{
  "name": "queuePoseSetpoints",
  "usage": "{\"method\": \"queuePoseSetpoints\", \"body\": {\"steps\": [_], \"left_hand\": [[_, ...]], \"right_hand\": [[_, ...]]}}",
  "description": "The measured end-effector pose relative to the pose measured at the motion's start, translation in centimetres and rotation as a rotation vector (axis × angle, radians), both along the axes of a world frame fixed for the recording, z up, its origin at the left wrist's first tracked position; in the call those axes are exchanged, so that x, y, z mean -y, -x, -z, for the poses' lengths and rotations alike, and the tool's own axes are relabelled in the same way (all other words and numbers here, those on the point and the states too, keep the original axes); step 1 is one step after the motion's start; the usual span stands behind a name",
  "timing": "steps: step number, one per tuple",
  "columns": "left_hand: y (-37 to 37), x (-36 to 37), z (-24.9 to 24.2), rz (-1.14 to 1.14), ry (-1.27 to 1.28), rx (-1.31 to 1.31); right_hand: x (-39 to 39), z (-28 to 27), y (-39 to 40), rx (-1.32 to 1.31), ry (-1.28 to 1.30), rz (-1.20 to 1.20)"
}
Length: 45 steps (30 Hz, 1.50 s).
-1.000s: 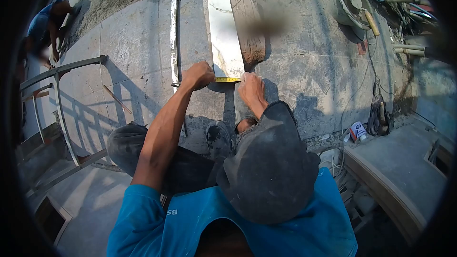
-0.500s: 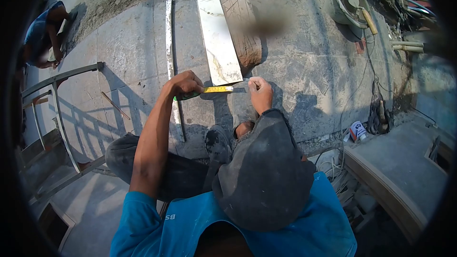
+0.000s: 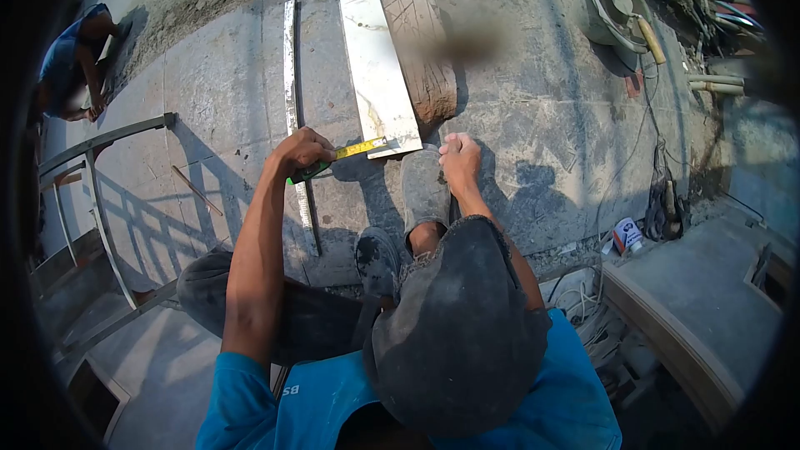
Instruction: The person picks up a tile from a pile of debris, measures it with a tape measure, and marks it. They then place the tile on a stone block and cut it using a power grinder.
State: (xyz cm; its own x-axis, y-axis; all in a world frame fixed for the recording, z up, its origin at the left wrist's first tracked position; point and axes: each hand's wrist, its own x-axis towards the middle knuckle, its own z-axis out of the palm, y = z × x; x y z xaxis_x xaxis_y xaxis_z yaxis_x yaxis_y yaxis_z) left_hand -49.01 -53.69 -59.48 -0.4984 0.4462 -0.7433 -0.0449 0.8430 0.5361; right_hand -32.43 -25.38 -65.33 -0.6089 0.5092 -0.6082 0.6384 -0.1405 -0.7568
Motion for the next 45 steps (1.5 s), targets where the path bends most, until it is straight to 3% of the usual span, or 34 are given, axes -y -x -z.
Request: {"method": "queuePoseSetpoints", "body": {"steps": [3, 5, 6, 9, 10, 12, 14, 17, 20, 22, 23, 27, 28, 29, 30, 34, 41, 42, 45], "left_hand": [[-0.1, -0.1, 0.0, 0.002, 0.018, -0.001], [-0.2, -0.3, 0.1, 0.005, 0.021, 0.004], [-0.3, -0.4, 0.1, 0.010, 0.021, 0.005], [-0.1, -0.6, -0.5, 0.028, 0.020, -0.034], [0.0, -0.6, -0.9, -0.065, 0.041, -0.046], [0.2, -0.6, -1.7, -0.168, 0.060, -0.072], [0.9, -0.5, -2.4, -0.274, 0.058, -0.121], [3.2, -0.5, -2.7, -0.258, 0.042, -0.132], [6.4, -1.2, -3.4, -0.218, 0.081, -0.141], [8.2, -1.6, -3.4, -0.244, 0.074, -0.186], [9.0, -1.9, -3.4, -0.259, 0.063, -0.223], [12.2, -2.7, -4.6, -0.281, 0.068, -0.285], [12.9, -2.6, -4.6, -0.281, 0.074, -0.290], [13.2, -2.6, -4.7, -0.284, 0.083, -0.296], [13.2, -2.4, -5.0, -0.353, 0.071, -0.280], [13.0, -1.2, -7.3, -0.316, 0.131, -0.237], [11.2, 1.5, -6.4, -0.141, 0.106, -0.380], [11.3, 1.4, -6.0, -0.279, 0.150, -0.260], [10.9, 1.3, -4.9, -0.205, 0.063, -0.359]], "right_hand": [[0.6, -1.3, -1.4, -0.085, -0.102, 0.045], [1.1, -1.7, -2.1, -0.227, -0.620, -0.217], [1.1, -2.2, -2.6, -0.225, -0.620, -0.213], [0.9, -4.2, -5.6, -0.117, -0.452, -0.227], [0.7, -3.8, -7.9, -0.119, -0.406, -0.218], [-0.5, -0.7, -15.5, 0.127, -0.118, -0.156], [-1.5, -1.7, -22.6, 0.346, 0.108, -0.412], [-5.5, -6.3, -26.4, 0.468, 0.423, -0.842], [-9.7, -9.6, -21.1, 0.244, 0.470, -1.008], [-8.6, -9.2, -12.3, 0.013, 0.112, -0.879], [-6.8, -8.5, -7.2, 0.082, -0.054, -0.723], [0.6, -8.0, 13.1, -0.341, -0.740, -0.641], [2.4, -6.3, 16.7, -0.393, -0.807, -0.619], [4.2, -7.7, 19.5, -0.223, -0.958, -0.726], [5.7, -7.1, 21.5, -0.195, -0.935, -0.748], [7.7, -5.2, 23.4, -0.068, -1.004, -0.766], [7.4, -6.5, 22.3, 0.007, -0.843, -0.802], [7.6, -6.9, 21.4, 0.018, -0.867, -0.800], [8.1, -6.8, 18.6, 0.048, -0.864, -0.780]]}}
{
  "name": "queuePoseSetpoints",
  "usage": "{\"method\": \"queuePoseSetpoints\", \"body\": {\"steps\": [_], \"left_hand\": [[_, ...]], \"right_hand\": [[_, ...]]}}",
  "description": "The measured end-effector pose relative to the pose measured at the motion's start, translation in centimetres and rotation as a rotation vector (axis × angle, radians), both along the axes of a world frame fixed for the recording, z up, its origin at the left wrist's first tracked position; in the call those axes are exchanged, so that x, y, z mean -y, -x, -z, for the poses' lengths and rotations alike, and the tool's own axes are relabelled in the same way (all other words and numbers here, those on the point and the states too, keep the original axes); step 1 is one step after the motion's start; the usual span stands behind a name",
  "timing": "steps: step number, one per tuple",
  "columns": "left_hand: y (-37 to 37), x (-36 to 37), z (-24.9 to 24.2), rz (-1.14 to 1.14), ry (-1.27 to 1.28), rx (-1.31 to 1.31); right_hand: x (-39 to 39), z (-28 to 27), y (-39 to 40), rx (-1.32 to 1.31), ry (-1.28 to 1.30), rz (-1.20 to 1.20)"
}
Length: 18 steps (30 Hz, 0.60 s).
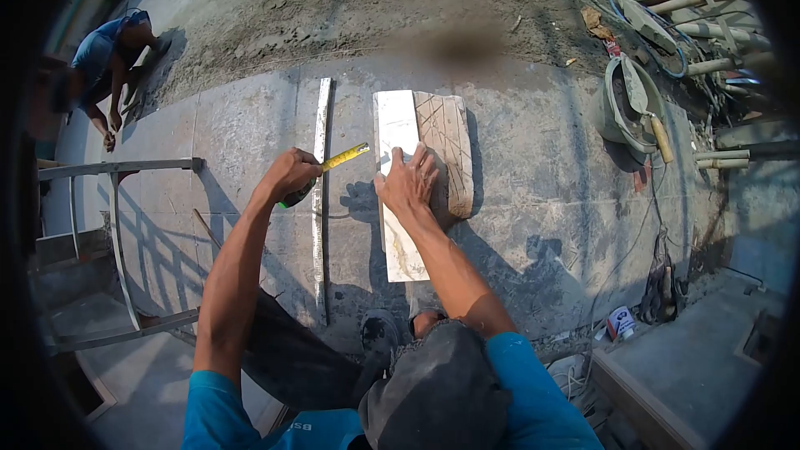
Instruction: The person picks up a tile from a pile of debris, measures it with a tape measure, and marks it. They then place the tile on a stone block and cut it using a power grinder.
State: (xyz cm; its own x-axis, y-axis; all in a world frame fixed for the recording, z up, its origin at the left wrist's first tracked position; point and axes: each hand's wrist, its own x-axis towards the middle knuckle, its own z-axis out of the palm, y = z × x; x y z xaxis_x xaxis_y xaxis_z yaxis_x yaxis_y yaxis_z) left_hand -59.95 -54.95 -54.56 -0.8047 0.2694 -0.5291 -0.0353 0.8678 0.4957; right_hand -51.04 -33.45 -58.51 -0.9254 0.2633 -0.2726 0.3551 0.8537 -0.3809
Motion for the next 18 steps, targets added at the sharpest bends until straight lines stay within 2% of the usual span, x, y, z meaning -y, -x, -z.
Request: {"method": "queuePoseSetpoints", "body": {"steps": [6, 9, 12, 15, 18], "left_hand": [[2.1, -4.2, 0.2, 0.006, 0.016, -0.009], [5.1, -6.9, 1.5, 0.060, 0.030, 0.012], [8.2, -9.4, 2.8, 0.137, 0.068, 0.017], [11.2, -10.2, 5.8, 0.217, 0.106, 0.033], [12.4, -10.0, 5.9, 0.222, 0.082, 0.097]], "right_hand": [[-0.8, 0.5, -3.4, -0.064, -0.061, -0.040], [-3.0, 1.6, -1.2, -0.605, 0.176, 0.005], [-4.5, 2.5, 3.2, -0.655, 0.309, 0.054], [-5.8, 4.5, 6.8, -0.773, 0.233, -0.023], [-6.5, 6.4, 7.8, -0.706, 0.279, -0.006]]}}
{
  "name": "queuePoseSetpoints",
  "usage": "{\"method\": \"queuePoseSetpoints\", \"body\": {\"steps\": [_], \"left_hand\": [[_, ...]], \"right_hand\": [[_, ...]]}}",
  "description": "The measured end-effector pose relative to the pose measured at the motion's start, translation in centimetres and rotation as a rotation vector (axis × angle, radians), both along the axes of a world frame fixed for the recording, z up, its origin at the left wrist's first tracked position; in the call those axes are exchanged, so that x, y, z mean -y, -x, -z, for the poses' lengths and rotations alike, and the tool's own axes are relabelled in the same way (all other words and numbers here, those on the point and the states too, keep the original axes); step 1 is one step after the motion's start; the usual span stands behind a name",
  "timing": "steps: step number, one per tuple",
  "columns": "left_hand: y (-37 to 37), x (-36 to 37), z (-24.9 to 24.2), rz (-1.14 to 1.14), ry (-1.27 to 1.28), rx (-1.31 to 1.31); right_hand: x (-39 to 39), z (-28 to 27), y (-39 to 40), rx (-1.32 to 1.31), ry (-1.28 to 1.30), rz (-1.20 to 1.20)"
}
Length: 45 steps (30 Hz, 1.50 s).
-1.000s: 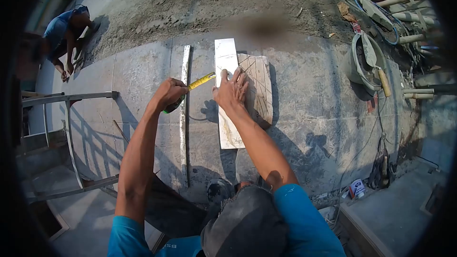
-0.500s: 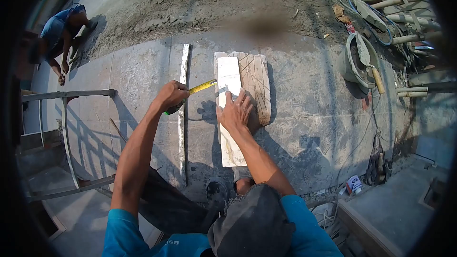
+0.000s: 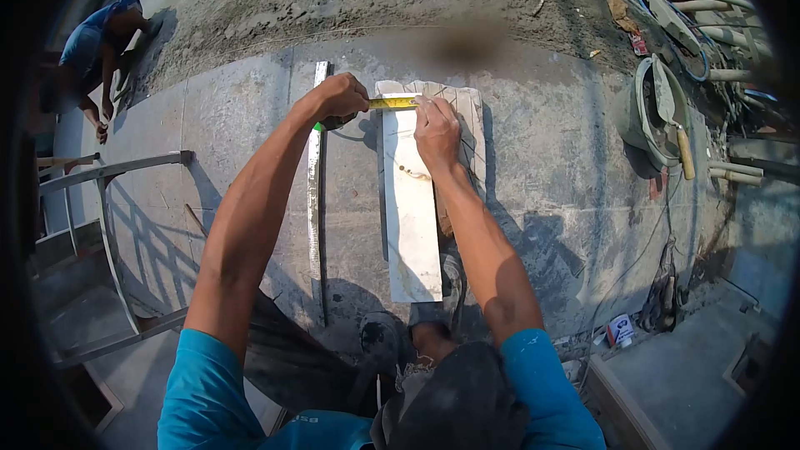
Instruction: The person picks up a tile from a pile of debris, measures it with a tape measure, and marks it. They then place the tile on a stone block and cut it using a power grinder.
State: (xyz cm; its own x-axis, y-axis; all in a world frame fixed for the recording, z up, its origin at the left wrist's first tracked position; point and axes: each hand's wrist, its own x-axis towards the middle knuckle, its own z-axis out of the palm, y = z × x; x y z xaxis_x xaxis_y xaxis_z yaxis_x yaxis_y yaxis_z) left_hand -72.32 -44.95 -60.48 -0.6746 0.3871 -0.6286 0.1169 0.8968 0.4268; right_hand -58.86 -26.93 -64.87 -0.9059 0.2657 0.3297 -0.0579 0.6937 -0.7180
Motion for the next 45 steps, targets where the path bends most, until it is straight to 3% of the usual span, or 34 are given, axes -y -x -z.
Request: {"method": "queuePoseSetpoints", "body": {"steps": [2, 5, 8, 14, 23, 45], "left_hand": [[0.4, 0.0, -0.7, 0.160, 0.003, -0.051], [0.8, -0.1, -0.6, 0.184, 0.034, -0.025], [0.7, -0.2, -1.1, 0.065, 0.015, 0.073], [0.6, -0.4, -0.8, 0.135, -0.056, 0.041], [0.6, -0.7, -0.3, 0.058, -0.134, 0.019], [0.5, -1.5, -1.0, 0.068, -0.059, 0.030]], "right_hand": [[0.2, 0.2, 0.4, -0.061, -0.021, 0.006], [0.3, 0.7, 0.7, -0.123, -0.096, 0.019], [0.2, 0.8, 0.8, -0.147, -0.153, 0.001], [0.5, 1.0, 1.4, -0.202, -0.243, -0.028], [0.6, 1.1, 1.4, -0.224, -0.290, -0.017], [0.6, 0.8, 1.4, -0.246, -0.353, -0.027]]}}
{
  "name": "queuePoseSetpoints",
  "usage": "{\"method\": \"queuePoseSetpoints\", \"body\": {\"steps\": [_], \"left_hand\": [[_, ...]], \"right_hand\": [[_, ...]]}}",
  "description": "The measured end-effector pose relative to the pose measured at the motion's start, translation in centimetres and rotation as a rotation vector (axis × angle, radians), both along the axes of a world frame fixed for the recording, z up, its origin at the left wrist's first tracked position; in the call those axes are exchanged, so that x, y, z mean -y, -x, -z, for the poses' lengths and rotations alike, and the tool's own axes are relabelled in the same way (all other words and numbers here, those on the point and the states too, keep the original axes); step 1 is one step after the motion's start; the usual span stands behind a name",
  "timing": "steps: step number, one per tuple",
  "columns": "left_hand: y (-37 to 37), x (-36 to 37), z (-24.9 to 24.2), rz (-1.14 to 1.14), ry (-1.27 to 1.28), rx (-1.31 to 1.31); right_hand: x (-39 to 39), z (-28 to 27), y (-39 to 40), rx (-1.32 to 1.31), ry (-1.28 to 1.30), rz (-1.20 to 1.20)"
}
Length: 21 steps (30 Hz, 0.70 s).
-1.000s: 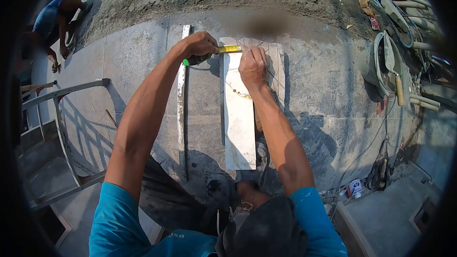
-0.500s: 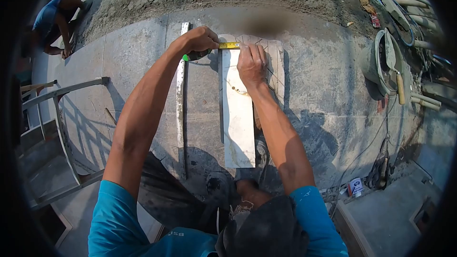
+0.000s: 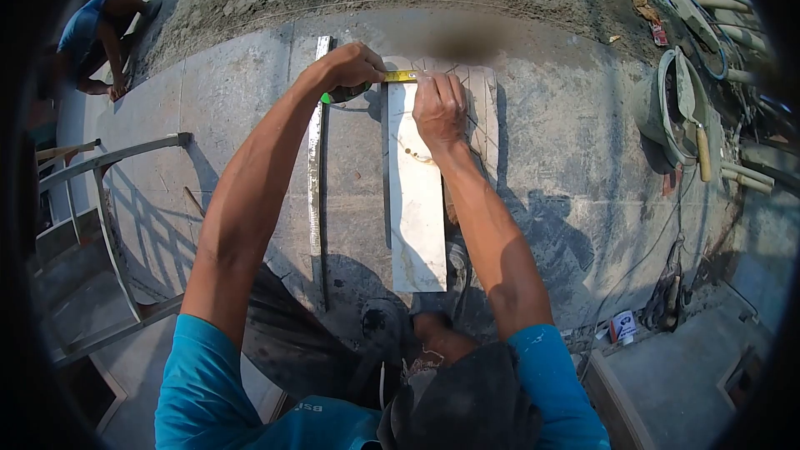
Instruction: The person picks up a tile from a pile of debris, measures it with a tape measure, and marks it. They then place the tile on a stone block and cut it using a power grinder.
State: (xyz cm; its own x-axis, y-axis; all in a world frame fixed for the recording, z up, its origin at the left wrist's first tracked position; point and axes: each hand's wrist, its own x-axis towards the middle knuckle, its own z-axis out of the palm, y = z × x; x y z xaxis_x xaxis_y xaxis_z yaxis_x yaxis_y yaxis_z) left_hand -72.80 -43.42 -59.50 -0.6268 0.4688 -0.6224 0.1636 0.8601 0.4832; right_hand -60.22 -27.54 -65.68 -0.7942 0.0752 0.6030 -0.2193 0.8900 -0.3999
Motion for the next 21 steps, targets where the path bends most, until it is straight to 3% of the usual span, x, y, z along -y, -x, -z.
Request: {"method": "queuePoseSetpoints", "body": {"steps": [9, 17, 21], "left_hand": [[0.24, 0.13, 0.73, -0.085, -0.078, 0.014], [0.13, 0.37, 0.15, 0.050, -0.128, -0.037], [-0.03, 0.39, -0.02, -0.032, -0.123, 0.005]], "right_hand": [[-0.21, 0.45, 0.06, 0.026, 0.038, -0.012], [-0.28, 0.21, 0.06, 0.000, 0.019, -0.025], [-0.24, 0.30, 0.12, -0.003, 0.014, -0.018]]}}
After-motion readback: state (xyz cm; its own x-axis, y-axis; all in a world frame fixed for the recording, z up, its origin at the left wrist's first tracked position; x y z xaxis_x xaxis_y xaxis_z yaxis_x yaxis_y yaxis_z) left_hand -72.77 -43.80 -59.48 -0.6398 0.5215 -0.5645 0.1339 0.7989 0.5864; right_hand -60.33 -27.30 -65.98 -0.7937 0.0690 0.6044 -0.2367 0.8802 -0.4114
